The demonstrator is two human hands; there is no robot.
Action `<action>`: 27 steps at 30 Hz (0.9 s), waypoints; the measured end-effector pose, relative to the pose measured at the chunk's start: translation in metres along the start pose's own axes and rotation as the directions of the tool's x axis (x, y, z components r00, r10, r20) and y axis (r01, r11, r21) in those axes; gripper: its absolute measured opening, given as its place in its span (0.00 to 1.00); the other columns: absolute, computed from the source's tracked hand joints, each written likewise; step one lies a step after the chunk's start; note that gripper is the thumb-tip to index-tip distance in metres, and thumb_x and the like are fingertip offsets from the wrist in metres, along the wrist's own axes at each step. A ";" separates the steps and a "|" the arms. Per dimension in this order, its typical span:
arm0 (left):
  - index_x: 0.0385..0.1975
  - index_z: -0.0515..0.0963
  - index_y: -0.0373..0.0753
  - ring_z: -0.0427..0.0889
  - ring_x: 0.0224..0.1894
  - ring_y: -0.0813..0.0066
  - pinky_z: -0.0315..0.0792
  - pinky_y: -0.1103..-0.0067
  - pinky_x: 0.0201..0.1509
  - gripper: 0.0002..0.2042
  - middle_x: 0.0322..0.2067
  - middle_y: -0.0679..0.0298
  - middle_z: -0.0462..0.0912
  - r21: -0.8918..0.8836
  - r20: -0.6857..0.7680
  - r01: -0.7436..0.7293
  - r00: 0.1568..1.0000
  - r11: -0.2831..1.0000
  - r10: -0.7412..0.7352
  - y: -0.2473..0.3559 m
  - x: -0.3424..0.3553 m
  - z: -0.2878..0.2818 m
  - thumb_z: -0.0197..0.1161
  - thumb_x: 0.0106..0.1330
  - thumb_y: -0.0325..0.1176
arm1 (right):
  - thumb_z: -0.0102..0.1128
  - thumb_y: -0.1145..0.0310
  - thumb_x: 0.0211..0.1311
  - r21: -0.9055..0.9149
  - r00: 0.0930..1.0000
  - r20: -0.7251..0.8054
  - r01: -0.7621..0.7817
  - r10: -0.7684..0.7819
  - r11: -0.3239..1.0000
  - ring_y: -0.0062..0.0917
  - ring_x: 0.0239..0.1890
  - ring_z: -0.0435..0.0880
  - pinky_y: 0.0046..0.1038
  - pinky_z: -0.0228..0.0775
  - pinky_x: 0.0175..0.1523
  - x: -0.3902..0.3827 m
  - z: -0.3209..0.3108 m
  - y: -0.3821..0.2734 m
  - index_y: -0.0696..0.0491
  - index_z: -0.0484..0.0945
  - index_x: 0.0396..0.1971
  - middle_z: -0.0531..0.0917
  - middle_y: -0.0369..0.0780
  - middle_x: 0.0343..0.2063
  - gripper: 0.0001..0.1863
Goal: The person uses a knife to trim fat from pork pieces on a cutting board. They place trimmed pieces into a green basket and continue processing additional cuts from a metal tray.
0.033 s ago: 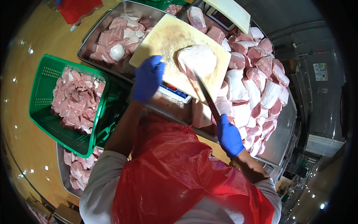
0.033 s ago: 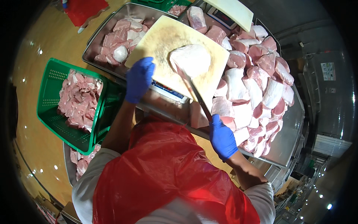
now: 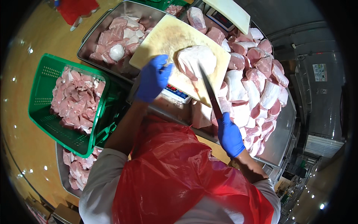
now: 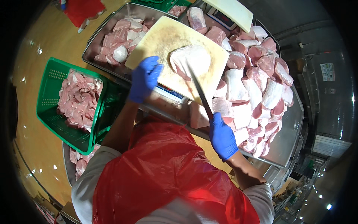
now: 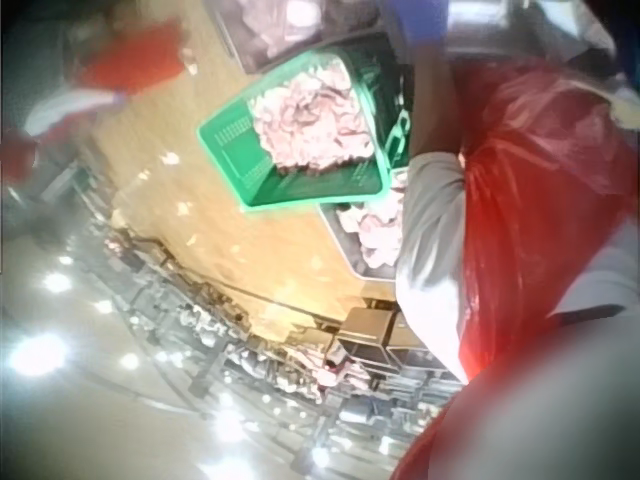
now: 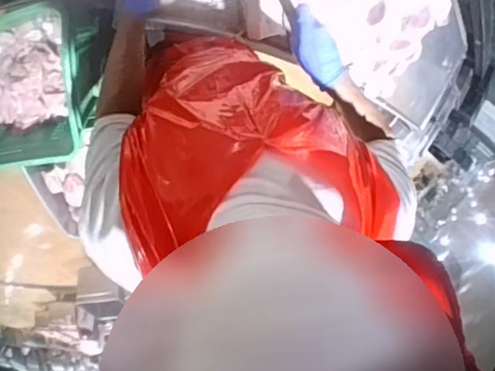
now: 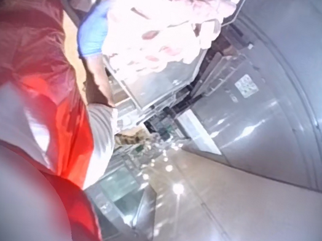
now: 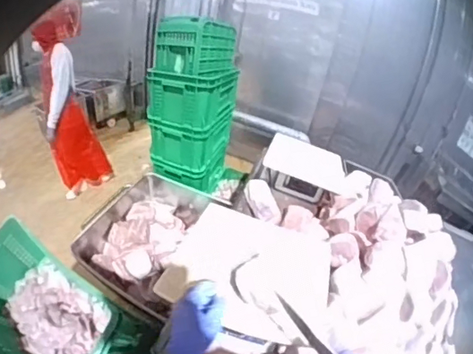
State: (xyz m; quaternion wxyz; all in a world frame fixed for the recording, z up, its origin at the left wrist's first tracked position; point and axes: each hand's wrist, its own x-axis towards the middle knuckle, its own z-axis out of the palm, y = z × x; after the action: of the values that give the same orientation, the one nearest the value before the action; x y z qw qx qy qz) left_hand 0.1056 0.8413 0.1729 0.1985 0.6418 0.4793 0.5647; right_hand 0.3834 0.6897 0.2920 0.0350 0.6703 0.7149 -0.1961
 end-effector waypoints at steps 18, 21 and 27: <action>0.25 0.80 0.32 0.77 0.25 0.85 0.73 0.83 0.29 0.04 0.21 0.66 0.81 -0.495 0.090 0.369 0.922 0.787 -0.376 -0.036 0.002 0.046 0.68 0.50 0.18 | 0.48 0.70 0.69 0.162 0.970 -0.241 0.072 -0.031 0.984 0.53 0.34 0.85 0.48 0.77 0.38 0.163 0.029 -0.110 0.60 0.64 0.45 0.82 0.59 0.31 0.11; 0.23 0.80 0.32 0.78 0.25 0.84 0.73 0.82 0.29 0.04 0.21 0.66 0.81 -0.406 0.077 0.362 0.929 0.839 -0.363 -0.034 0.005 0.043 0.69 0.50 0.18 | 0.46 0.74 0.68 0.001 0.972 -0.234 0.035 -0.034 0.999 0.55 0.31 0.83 0.50 0.75 0.34 0.128 0.059 -0.082 0.60 0.62 0.46 0.82 0.59 0.28 0.10; 0.22 0.80 0.34 0.78 0.23 0.80 0.73 0.80 0.28 0.04 0.21 0.64 0.81 -0.183 -0.018 0.104 0.994 0.978 -0.109 -0.049 0.016 0.015 0.70 0.52 0.23 | 0.49 0.76 0.65 -0.146 0.995 0.042 0.091 -0.085 0.985 0.54 0.29 0.84 0.48 0.76 0.32 0.052 0.041 -0.032 0.61 0.62 0.47 0.82 0.57 0.28 0.13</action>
State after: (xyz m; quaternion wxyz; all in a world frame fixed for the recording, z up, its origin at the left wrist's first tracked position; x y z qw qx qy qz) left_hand 0.0990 0.8822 0.1381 0.2794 0.5867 0.4621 0.6035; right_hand 0.3379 0.7245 0.2453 0.0885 0.6300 0.7556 -0.1561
